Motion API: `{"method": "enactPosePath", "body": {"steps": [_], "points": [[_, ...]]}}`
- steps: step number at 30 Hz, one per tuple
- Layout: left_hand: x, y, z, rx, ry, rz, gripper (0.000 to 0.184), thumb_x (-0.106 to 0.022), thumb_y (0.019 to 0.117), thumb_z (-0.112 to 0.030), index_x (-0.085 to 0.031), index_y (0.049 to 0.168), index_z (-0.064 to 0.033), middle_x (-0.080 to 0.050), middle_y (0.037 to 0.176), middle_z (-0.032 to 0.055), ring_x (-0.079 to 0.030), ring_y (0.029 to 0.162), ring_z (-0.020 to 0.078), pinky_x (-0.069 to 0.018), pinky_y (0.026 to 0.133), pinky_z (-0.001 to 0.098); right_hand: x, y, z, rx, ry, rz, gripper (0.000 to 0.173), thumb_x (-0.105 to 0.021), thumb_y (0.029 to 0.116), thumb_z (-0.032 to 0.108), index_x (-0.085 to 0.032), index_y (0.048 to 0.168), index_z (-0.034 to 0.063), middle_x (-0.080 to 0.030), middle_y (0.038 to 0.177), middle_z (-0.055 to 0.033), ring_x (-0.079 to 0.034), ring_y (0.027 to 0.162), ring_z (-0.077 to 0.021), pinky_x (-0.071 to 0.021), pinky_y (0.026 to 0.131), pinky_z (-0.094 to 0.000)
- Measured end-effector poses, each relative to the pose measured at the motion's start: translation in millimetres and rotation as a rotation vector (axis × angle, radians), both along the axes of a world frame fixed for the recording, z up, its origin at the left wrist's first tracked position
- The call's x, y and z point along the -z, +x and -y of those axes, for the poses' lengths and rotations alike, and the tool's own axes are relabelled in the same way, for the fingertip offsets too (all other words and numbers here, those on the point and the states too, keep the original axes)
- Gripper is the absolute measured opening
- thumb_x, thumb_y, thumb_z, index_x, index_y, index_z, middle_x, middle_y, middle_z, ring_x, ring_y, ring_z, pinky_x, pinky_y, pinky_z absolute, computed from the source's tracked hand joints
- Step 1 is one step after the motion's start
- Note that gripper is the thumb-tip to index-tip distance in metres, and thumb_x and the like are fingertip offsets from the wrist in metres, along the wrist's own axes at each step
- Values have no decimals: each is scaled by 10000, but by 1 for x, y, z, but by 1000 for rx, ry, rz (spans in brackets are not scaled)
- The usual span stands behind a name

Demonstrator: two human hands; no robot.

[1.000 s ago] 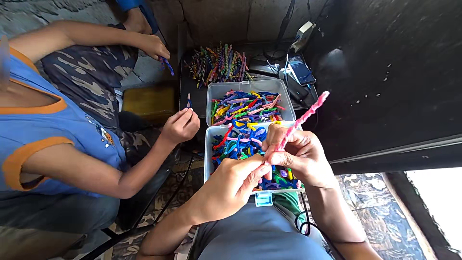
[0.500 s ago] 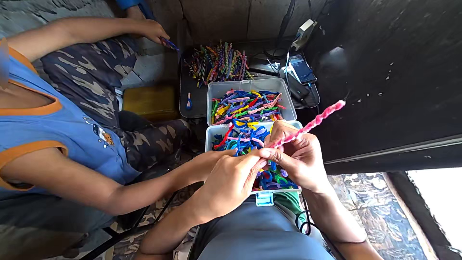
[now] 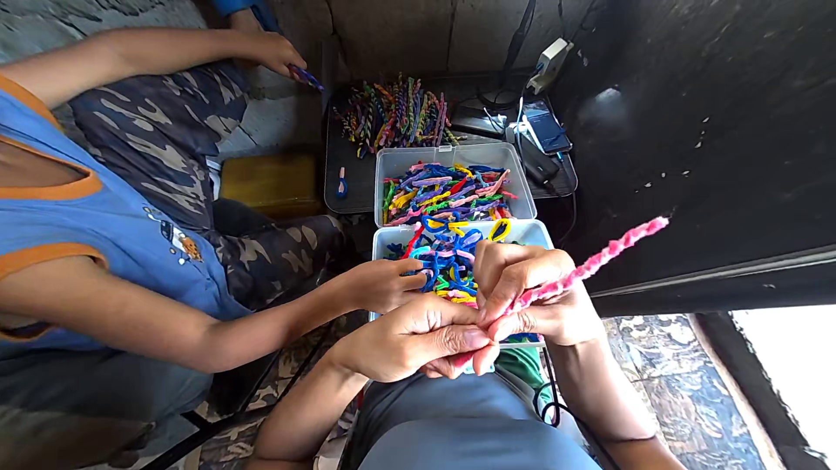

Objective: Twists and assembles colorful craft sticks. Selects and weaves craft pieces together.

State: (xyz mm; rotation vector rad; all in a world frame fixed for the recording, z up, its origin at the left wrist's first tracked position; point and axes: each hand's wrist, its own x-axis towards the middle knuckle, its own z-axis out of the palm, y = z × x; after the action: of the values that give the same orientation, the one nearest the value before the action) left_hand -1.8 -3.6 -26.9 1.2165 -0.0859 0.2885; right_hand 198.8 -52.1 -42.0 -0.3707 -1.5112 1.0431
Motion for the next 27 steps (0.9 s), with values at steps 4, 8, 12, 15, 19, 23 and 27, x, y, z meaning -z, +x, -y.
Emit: {"method": "enactPosePath", "body": {"steps": [4, 8, 12, 15, 19, 23, 27], "points": [[-2, -2, 4, -298, 483, -4, 316, -403, 1116, -154, -593, 932, 20, -517, 738, -44, -427, 660, -111, -349, 601, 49, -3, -4, 7, 189, -48, 51, 105, -741, 944, 165, -702, 863, 110, -641, 843, 96, -599, 888, 47, -502, 809, -131], [2, 2, 19, -758, 1161, -187, 303, -445, 1087, -155, -635, 907, -3, -555, 628, 60, -526, 550, 100, -416, 533, 205, 1, -10, 6, 328, -183, 23, 190, -747, 909, 144, -640, 752, 157, -597, 796, 113, -579, 781, 57, -503, 705, -113], [4, 3, 22, -810, 1166, -228, 306, -438, 1087, -154, -638, 902, -14, -546, 621, 43, -514, 542, 86, -406, 527, 196, 1, -11, 4, 305, -261, 1, 211, -759, 903, 158, -621, 743, 175, -584, 791, 116, -572, 752, 56, -499, 669, -109], [-2, -3, 13, -501, 677, -105, 308, -421, 1101, -131, -608, 909, 20, -481, 676, -32, -401, 594, -69, -337, 560, 73, -1, -2, 2, 104, -225, 23, 94, -744, 941, 237, -706, 886, 171, -657, 909, 121, -625, 877, 46, -541, 760, -132], [-4, -4, 6, -182, 123, -37, 252, -446, 1102, -182, -616, 931, -108, -510, 720, -173, -400, 607, -165, -304, 521, 27, -1, 1, -5, -79, -102, -5, 71, -709, 969, 161, -744, 1002, 109, -698, 996, 98, -641, 978, 29, -547, 856, -158], [-2, -1, 7, -226, 152, -32, 258, -434, 1107, -177, -612, 939, -97, -491, 731, -162, -377, 615, -156, -287, 527, 37, -3, -4, 0, 101, -97, -7, 78, -749, 937, 170, -730, 875, 127, -667, 869, 115, -621, 891, 54, -524, 809, -132], [-1, -2, 10, -444, 447, -89, 273, -417, 1097, -111, -602, 917, -21, -473, 715, -104, -391, 625, -117, -330, 565, 57, -2, -12, 7, 301, -154, 24, 151, -749, 923, 149, -664, 798, 148, -615, 805, 117, -590, 798, 62, -516, 737, -117]]}}
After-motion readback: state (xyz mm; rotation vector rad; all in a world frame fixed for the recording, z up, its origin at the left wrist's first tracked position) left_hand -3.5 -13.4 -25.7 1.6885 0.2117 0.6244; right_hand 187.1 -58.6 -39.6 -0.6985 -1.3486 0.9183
